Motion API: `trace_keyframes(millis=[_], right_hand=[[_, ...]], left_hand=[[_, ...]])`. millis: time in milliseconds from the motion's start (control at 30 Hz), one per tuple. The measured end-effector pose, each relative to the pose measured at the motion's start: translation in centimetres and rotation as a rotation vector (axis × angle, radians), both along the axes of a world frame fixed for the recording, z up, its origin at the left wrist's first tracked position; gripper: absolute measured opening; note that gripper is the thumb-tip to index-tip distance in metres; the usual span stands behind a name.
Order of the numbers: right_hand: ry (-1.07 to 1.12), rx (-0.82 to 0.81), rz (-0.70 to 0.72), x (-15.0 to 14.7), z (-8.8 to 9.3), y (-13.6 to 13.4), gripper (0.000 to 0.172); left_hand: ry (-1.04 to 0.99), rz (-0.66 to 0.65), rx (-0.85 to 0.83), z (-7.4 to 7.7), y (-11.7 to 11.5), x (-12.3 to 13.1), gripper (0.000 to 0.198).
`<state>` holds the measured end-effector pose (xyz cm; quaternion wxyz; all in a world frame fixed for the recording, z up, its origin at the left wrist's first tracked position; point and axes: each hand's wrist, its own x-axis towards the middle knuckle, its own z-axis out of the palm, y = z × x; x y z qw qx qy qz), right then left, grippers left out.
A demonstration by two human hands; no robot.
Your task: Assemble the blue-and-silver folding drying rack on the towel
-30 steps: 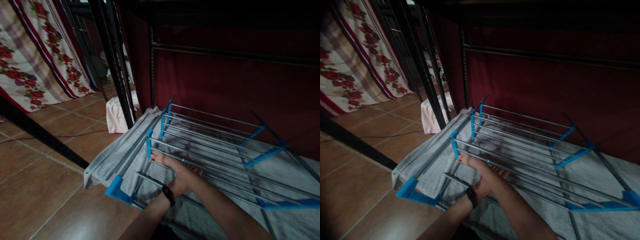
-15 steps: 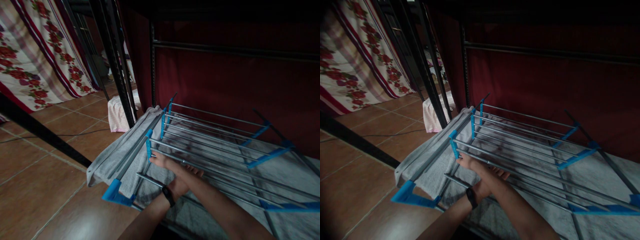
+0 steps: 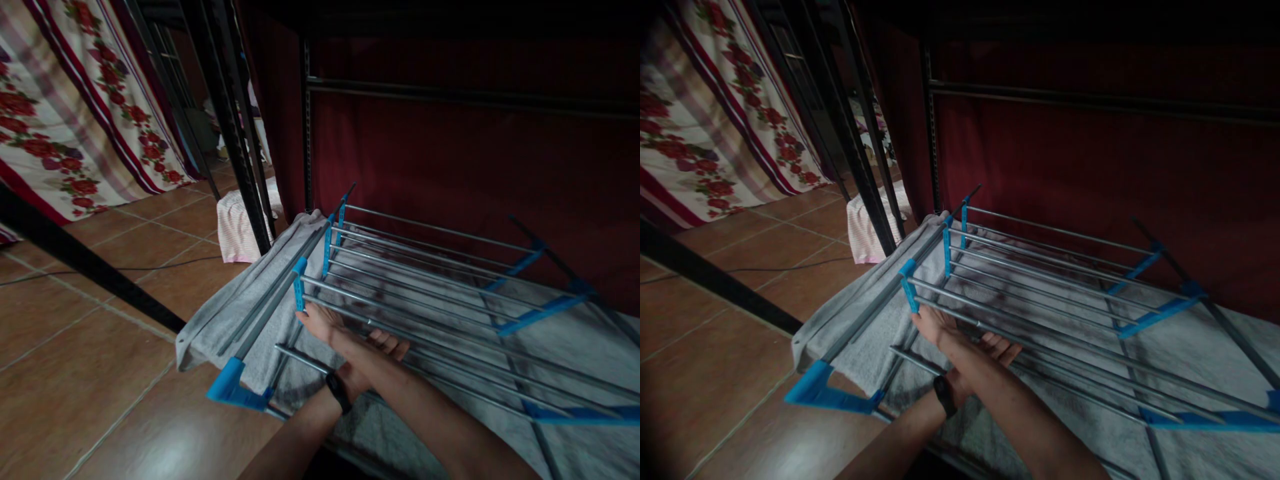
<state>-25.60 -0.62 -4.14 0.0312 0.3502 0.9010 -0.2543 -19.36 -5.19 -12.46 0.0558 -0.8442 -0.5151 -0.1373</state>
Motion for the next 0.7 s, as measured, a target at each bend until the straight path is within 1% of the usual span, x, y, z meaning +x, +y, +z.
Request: trace_keyframes(millis=[167, 267, 500, 600, 700], right_hand=[[-0.019, 0.008, 0.01, 0.0, 0.3, -0.1, 0.036], [-0.026, 0.014, 0.017, 0.0, 0.4, 0.0, 0.036], [-0.036, 0.034, 0.033, -0.1, 0.5, -0.1, 0.036], [-0.042, 0.046, 0.033, -0.2, 0.4, -0.1, 0.037], [-0.041, 0.056, 0.028, -0.1, 0.3, -0.2, 0.038]], left_hand=[[-0.015, 0.001, -0.035, -0.3, 0.0, 0.2, 0.047], [-0.063, -0.007, -0.04, -0.4, 0.1, 0.2, 0.048], [-0.132, -0.031, -0.072, -0.3, 0.3, 0.1, 0.048], [-0.134, -0.035, -0.06, 0.2, 0.1, 0.1, 0.048], [-0.138, -0.017, -0.051, 1.2, -0.1, 0.1, 0.046]])
